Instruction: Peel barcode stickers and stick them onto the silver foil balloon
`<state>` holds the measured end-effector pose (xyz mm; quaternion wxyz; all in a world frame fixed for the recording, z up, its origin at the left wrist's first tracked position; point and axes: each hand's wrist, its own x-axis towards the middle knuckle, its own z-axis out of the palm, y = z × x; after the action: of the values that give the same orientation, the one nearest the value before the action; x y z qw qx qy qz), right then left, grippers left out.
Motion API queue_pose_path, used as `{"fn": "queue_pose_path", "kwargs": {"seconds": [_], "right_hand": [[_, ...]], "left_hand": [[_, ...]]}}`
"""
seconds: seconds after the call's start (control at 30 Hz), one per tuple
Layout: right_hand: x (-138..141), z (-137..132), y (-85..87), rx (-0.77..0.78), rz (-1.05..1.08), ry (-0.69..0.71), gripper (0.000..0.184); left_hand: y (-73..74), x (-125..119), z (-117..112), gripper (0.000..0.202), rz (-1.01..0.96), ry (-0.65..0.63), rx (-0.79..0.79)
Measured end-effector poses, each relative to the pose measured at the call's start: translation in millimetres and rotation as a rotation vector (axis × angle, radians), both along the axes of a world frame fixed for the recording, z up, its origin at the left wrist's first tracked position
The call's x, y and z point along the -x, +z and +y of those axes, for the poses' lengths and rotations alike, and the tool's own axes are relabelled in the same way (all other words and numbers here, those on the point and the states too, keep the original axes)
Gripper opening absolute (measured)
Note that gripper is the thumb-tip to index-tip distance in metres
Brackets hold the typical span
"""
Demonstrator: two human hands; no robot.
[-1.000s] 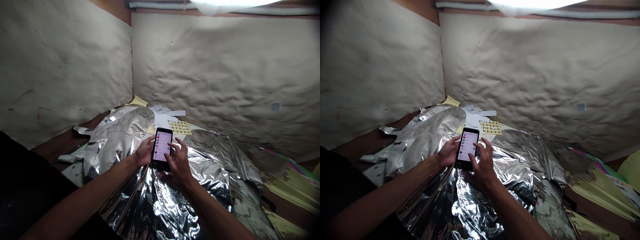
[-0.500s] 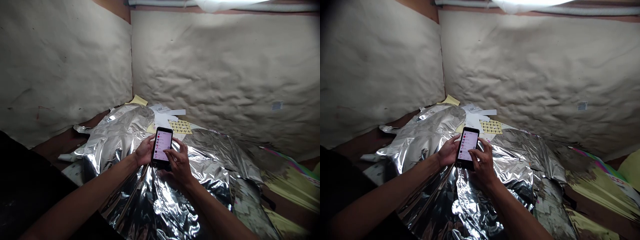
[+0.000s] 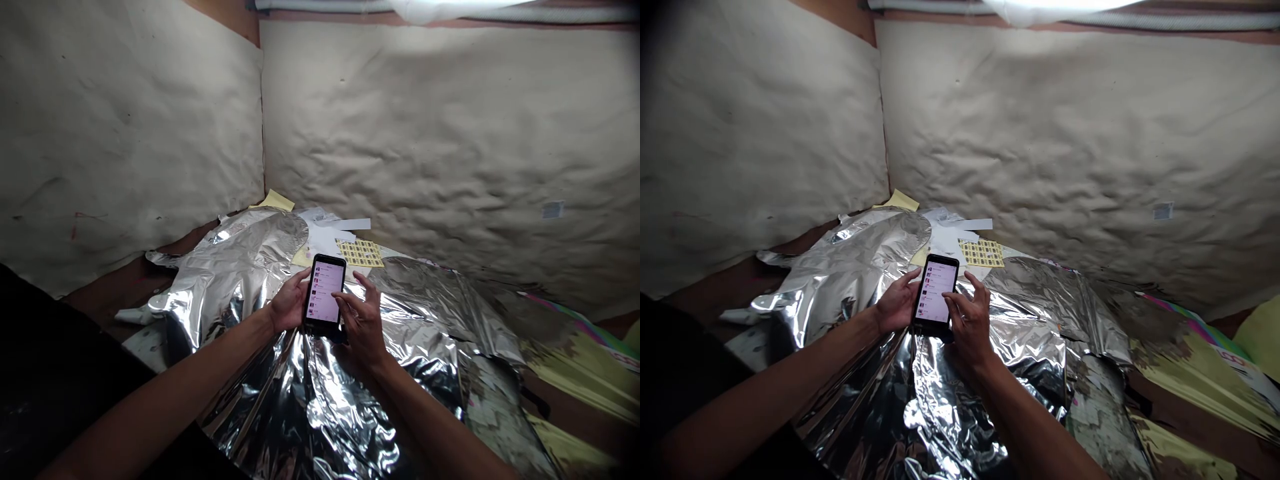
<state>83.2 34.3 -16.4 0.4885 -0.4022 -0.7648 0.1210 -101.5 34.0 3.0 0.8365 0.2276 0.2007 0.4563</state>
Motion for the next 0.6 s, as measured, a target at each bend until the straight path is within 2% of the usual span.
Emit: {"fn": "queue_pose_path", "kwargs": {"seconds": [0.2, 0.47, 0.6], "right_hand": [[-2.1, 0.6, 1.4, -0.001, 0.006, -0.016, 0.020], [-1.3, -4.9, 5.8, -0.104, -0.078, 0.137, 0.016], [-0.8, -1.6, 3.2, -0.100, -0.075, 0.089, 0.016]], "left_hand": [[2.1, -0.7, -1.2, 0.057, 0.020, 0.010, 0.018], [2.3, -0.1, -1.4, 0.058, -0.007, -0.004, 0.030], [3.4, -0.6, -1.5, 0.059, 0.007, 0.002, 0.030]]}}
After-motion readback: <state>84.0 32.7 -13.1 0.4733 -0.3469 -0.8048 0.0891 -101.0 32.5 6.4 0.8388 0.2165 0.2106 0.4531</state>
